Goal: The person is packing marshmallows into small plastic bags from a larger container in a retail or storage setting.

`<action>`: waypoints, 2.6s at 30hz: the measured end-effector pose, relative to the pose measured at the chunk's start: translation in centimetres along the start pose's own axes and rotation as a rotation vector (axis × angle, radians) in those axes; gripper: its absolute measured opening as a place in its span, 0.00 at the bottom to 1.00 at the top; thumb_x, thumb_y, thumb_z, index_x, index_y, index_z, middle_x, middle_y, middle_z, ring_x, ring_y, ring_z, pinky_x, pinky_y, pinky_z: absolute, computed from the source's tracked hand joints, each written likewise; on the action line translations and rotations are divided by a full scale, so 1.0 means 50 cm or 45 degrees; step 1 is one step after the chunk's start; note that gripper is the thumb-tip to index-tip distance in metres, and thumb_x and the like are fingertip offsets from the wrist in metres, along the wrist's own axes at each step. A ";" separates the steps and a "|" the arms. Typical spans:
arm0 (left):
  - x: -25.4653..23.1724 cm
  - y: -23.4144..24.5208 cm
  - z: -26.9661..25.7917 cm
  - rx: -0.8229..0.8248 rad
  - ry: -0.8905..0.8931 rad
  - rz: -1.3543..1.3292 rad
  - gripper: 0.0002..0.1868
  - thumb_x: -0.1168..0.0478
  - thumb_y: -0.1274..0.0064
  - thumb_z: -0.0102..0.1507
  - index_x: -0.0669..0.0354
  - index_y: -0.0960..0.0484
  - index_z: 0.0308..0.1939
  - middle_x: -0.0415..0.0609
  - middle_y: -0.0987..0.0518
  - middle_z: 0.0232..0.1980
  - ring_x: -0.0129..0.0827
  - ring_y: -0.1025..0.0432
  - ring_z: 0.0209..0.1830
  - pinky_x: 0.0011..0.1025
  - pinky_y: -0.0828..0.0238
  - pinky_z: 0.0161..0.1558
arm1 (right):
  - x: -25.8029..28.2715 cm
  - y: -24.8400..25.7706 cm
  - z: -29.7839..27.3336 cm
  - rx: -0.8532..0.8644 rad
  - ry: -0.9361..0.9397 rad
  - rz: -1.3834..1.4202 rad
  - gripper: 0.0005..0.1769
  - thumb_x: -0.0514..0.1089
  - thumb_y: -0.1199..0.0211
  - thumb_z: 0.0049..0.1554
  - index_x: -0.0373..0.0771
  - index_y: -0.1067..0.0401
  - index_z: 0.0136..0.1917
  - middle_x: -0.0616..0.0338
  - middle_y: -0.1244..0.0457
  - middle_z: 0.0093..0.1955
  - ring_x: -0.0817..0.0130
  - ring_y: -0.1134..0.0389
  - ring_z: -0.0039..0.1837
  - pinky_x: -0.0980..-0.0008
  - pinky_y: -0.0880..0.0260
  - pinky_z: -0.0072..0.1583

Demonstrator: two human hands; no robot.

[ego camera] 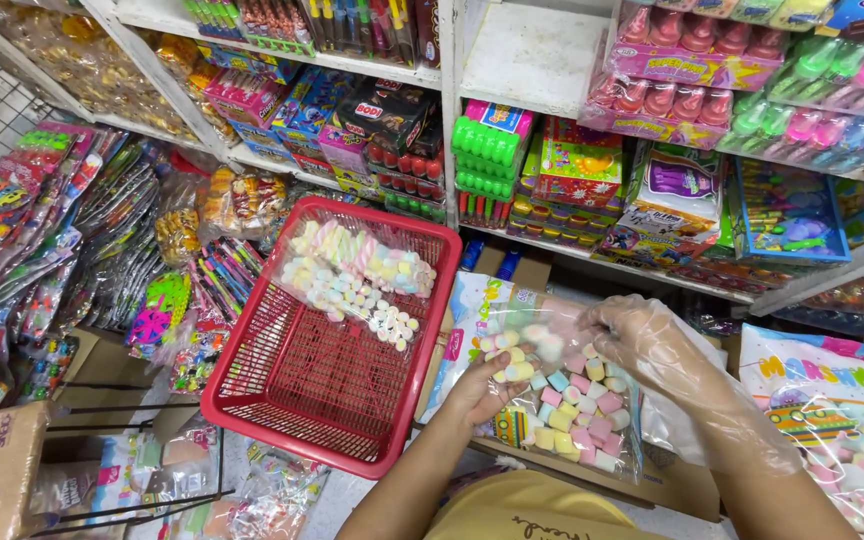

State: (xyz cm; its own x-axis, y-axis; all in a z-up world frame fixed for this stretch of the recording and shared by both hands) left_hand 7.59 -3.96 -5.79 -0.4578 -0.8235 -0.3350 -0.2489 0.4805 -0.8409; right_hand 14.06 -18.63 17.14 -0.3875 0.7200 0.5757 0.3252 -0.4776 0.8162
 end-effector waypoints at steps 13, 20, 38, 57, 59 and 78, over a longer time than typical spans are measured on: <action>0.028 0.074 0.038 -0.162 0.157 -0.101 0.30 0.66 0.39 0.56 0.55 0.35 0.60 0.54 0.28 0.55 0.53 0.31 0.55 0.44 0.24 0.46 | 0.086 0.049 -0.036 0.149 0.083 0.542 0.18 0.49 0.45 0.56 0.49 0.25 0.58 0.62 0.37 0.69 0.70 0.36 0.69 0.67 0.35 0.62; 0.012 0.044 0.043 -0.023 0.150 -0.032 0.25 0.65 0.38 0.57 0.56 0.30 0.56 0.53 0.22 0.51 0.48 0.26 0.52 0.46 0.25 0.50 | 0.085 0.059 -0.019 -0.097 0.302 0.076 0.16 0.45 0.51 0.56 0.49 0.21 0.48 0.59 0.31 0.56 0.65 0.29 0.57 0.64 0.30 0.53; -0.040 -0.056 0.061 0.138 -0.071 0.265 0.37 0.67 0.35 0.59 0.59 0.41 0.65 0.57 0.25 0.57 0.45 0.23 0.51 0.43 0.20 0.49 | -0.018 -0.073 0.063 0.391 0.020 0.422 0.21 0.44 0.34 0.48 0.45 0.23 0.57 0.45 0.34 0.64 0.49 0.25 0.51 0.53 0.23 0.49; -0.058 -0.064 0.062 -0.117 -0.109 0.279 0.41 0.58 0.30 0.56 0.63 0.41 0.64 0.50 0.25 0.47 0.36 0.22 0.41 0.34 0.16 0.40 | -0.019 -0.035 0.065 0.210 -0.151 -0.024 0.24 0.49 0.32 0.48 0.52 0.27 0.59 0.50 0.30 0.50 0.49 0.28 0.55 0.54 0.26 0.55; -0.069 -0.070 0.051 -0.125 -0.112 0.278 0.40 0.58 0.30 0.56 0.63 0.40 0.63 0.50 0.25 0.46 0.36 0.22 0.40 0.33 0.16 0.39 | -0.056 -0.043 0.069 0.220 -0.132 0.003 0.22 0.48 0.32 0.48 0.50 0.26 0.57 0.49 0.30 0.48 0.48 0.28 0.54 0.53 0.26 0.54; -0.059 -0.072 0.041 -0.082 0.022 0.327 0.40 0.57 0.29 0.56 0.60 0.39 0.63 0.49 0.23 0.46 0.37 0.21 0.40 0.31 0.17 0.37 | -0.038 -0.078 0.091 0.294 0.156 -0.224 0.12 0.57 0.40 0.54 0.54 0.25 0.49 0.61 0.36 0.56 0.48 0.34 0.58 0.53 0.31 0.56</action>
State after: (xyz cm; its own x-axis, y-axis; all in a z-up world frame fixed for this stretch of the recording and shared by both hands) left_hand 11.60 -3.87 -2.66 -0.5274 -0.6670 -0.5262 -0.1762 0.6918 -0.7002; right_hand 17.46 -15.87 12.65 -0.5517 0.7085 0.4401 0.4262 -0.2140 0.8789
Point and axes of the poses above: each hand's wrist, its own z-axis towards the middle knuckle, its own y-axis out of the back of the hand, x = y × z, the point moved 8 cm from there along z, towards the middle knuckle
